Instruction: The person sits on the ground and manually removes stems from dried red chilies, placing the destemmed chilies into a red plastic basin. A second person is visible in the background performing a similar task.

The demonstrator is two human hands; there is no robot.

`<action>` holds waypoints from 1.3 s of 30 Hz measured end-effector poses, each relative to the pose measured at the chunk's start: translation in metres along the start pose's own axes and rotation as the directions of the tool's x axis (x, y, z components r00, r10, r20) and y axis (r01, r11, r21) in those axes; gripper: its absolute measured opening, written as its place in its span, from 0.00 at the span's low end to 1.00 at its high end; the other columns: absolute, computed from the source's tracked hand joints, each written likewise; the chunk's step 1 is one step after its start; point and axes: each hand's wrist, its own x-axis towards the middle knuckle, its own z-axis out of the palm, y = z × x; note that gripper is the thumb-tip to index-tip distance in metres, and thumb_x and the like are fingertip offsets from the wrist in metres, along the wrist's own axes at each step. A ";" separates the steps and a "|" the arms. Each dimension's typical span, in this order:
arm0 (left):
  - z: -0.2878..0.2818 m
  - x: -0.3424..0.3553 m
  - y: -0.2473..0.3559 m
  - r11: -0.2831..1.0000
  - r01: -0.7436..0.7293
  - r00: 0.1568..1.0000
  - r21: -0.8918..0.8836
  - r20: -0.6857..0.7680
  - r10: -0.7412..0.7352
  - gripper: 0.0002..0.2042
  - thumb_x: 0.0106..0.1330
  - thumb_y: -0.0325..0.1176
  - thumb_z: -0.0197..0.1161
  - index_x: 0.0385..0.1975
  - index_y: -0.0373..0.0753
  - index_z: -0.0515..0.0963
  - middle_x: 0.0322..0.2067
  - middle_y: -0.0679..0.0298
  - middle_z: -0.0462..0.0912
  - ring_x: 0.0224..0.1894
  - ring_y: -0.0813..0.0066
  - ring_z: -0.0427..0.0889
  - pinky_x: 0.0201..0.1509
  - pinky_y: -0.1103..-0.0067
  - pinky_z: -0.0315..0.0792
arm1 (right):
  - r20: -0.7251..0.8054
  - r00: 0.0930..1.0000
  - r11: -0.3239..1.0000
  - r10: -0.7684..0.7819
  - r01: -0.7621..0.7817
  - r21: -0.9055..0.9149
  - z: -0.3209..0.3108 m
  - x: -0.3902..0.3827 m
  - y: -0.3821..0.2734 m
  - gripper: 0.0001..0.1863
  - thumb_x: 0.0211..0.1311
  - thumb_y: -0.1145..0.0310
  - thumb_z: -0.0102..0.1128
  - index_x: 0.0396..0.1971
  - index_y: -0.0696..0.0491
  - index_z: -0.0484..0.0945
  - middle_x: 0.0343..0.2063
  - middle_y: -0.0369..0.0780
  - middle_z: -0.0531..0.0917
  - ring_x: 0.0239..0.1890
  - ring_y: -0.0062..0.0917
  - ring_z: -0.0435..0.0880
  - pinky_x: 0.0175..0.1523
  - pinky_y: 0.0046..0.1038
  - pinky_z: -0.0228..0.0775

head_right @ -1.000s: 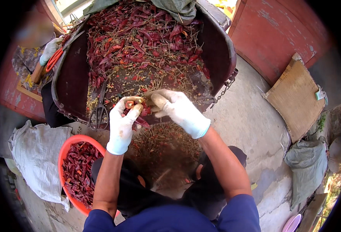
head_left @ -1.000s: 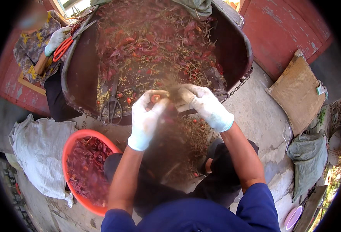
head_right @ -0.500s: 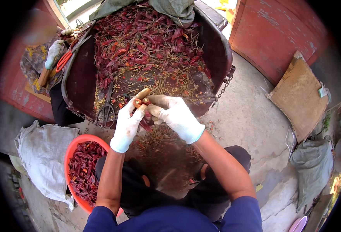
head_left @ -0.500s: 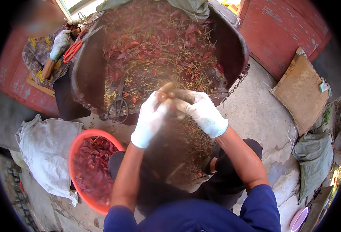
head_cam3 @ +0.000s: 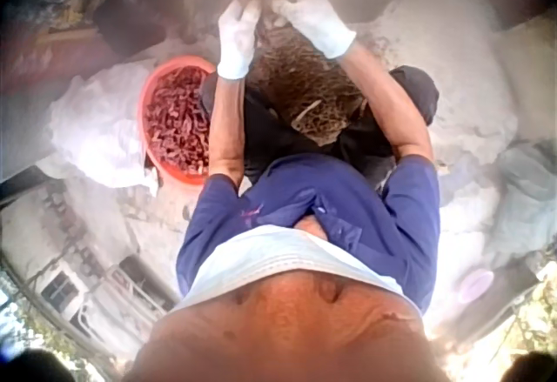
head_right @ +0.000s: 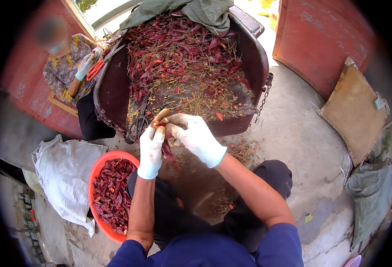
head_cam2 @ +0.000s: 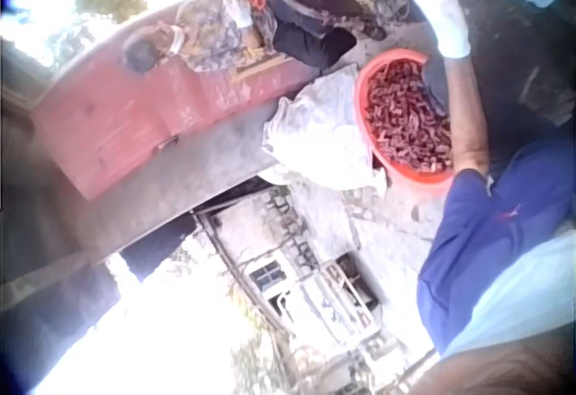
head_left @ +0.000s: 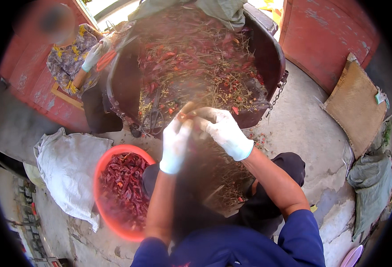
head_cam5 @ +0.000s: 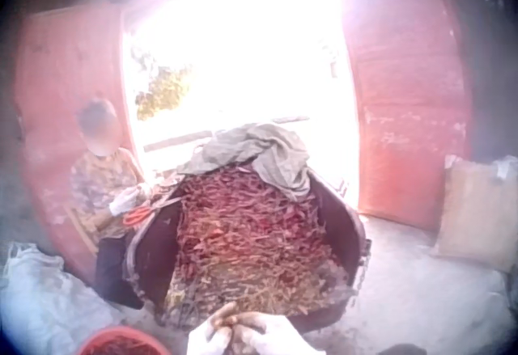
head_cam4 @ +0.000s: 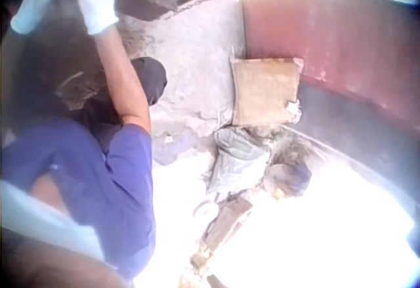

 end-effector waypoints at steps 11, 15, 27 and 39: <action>-0.021 -0.026 0.026 0.982 0.168 0.980 -0.089 0.119 -0.157 0.43 0.61 0.48 0.75 0.69 0.28 0.63 0.56 0.59 0.77 0.56 0.73 0.79 0.58 0.77 0.75 | 0.344 0.939 0.945 -0.009 -0.104 0.311 0.007 -0.012 0.004 0.15 0.72 0.68 0.59 0.53 0.57 0.75 0.43 0.35 0.81 0.38 0.17 0.82 0.37 0.19 0.76; -0.021 -0.040 0.032 0.984 0.178 0.977 0.008 0.117 -0.178 0.36 0.63 0.44 0.70 0.66 0.28 0.67 0.44 0.59 0.84 0.38 0.77 0.84 0.38 0.83 0.77 | 0.373 0.928 0.944 -0.020 -0.105 0.312 0.014 -0.025 -0.009 0.16 0.71 0.68 0.60 0.54 0.57 0.75 0.44 0.36 0.82 0.38 0.17 0.83 0.39 0.19 0.75; -0.244 -0.152 0.017 0.291 0.384 0.903 0.876 -0.422 0.079 0.30 0.64 0.45 0.69 0.62 0.34 0.75 0.54 0.51 0.81 0.60 0.57 0.78 0.66 0.69 0.69 | 0.055 0.996 0.984 0.075 -0.066 -0.165 -0.008 -0.019 -0.005 0.17 0.70 0.63 0.61 0.51 0.58 0.80 0.32 0.33 0.79 0.34 0.13 0.76 0.40 0.21 0.75; -0.096 -0.078 0.058 0.861 0.156 0.947 0.483 -0.322 0.009 0.15 0.72 0.30 0.63 0.55 0.32 0.80 0.35 0.67 0.84 0.32 0.85 0.79 0.32 0.89 0.72 | 0.091 0.986 0.990 0.138 -0.135 -0.043 -0.002 -0.008 0.005 0.16 0.71 0.65 0.59 0.52 0.59 0.80 0.40 0.39 0.86 0.40 0.20 0.86 0.40 0.26 0.82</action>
